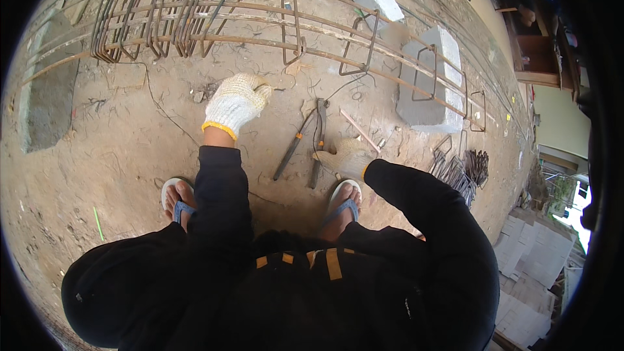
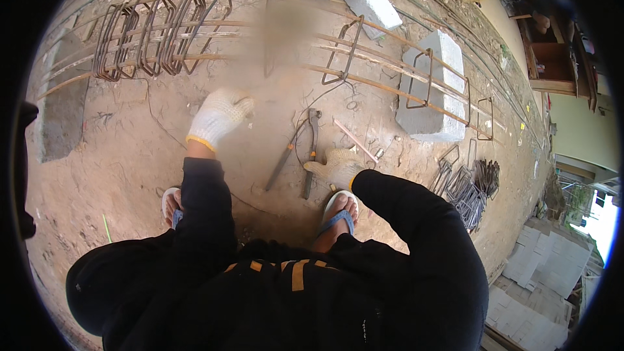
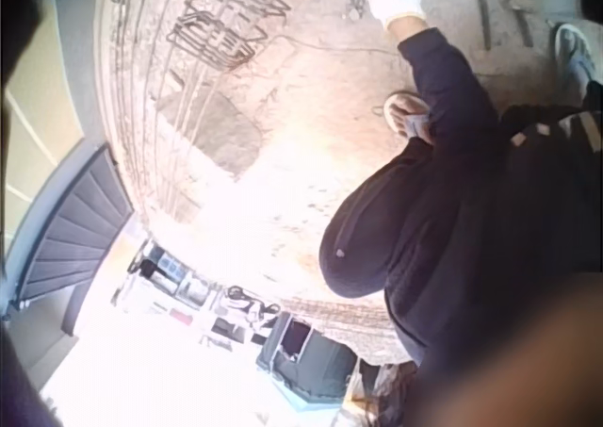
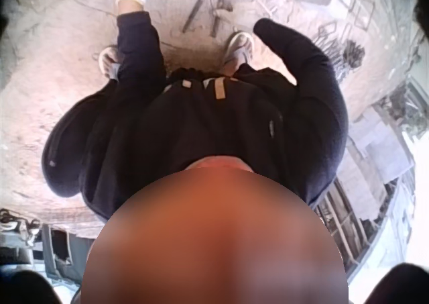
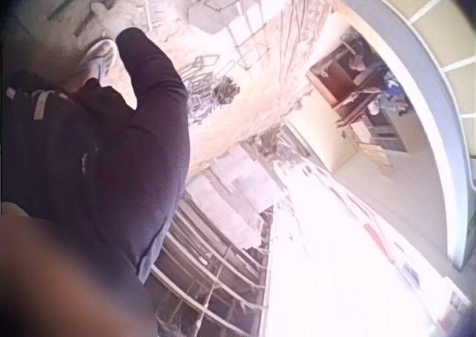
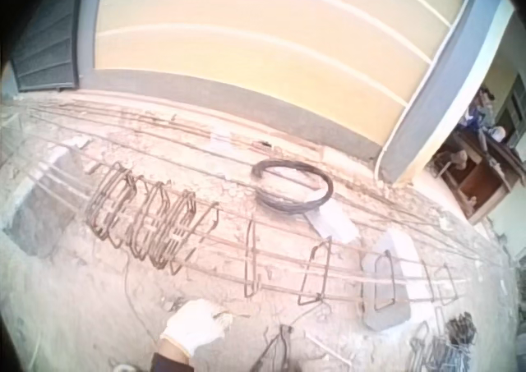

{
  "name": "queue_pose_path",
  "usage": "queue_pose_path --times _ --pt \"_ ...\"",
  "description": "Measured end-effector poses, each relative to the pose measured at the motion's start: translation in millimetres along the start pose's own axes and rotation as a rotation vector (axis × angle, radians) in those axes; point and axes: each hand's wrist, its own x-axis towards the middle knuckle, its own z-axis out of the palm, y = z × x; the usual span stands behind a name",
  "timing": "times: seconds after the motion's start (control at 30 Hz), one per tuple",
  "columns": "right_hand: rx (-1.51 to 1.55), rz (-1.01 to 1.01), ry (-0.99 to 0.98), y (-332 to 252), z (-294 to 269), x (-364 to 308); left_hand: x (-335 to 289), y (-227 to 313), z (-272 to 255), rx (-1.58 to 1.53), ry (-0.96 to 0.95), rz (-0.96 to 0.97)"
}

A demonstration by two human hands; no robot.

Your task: The person assembles a rebar cage by placing U-shaped stirrups onto longitudinal bars and securing them with wire ties. They use pliers to twist and tighten the wire at each intersection, then place the completed cage onto a concrete block.

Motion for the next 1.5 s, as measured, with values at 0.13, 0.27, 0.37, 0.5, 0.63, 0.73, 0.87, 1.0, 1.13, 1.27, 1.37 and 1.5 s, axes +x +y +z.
queue_pose_path --times 0.13,0.27,0.37,0.5,0.63,0.73,0.87,1.0,1.13,1.27,1.37,1.5 --pt "0.183 0.043 0.212 -15 24 13 17 -22 51 -0.048 0.066 0.107" --pt "0.799 0.274 0.209 1 8 -10 30 -14 100 -0.201 0.012 0.319" --pt "0.738 0.28 0.25 13 -20 -65 32 4 130 -0.622 -0.129 0.242" --pt "0.489 0.284 0.391 -2 -41 -140 22 31 155 -0.867 -0.282 0.369" --pt "0.795 0.296 0.373 -23 -55 -169 -4 55 176 -1.203 -0.437 0.32" --pt "0.724 0.3 0.427 -31 -63 -167 -5 61 178 -1.456 -0.426 0.246" --pt "0.576 0.366 0.36 -28 -75 -171 6 52 152 -1.869 -0.53 0.275" --pt "0.548 0.361 0.342 -22 -85 -169 17 17 129 -1.767 -1.42 0.429" --pt "0.282 0.27 0.396 -18 -91 -161 24 -7 149 -1.011 -0.882 0.198" --pt "0.113 0.237 0.333 -21 -100 -166 29 -6 155 -0.751 -0.807 0.332" --pt "0.05 0.19 0.316 -26 -109 -174 29 8 140 -0.46 -0.9 0.351" --pt "0.036 0.187 0.332 -38 -119 -183 33 38 134 -0.201 -0.339 0.679"
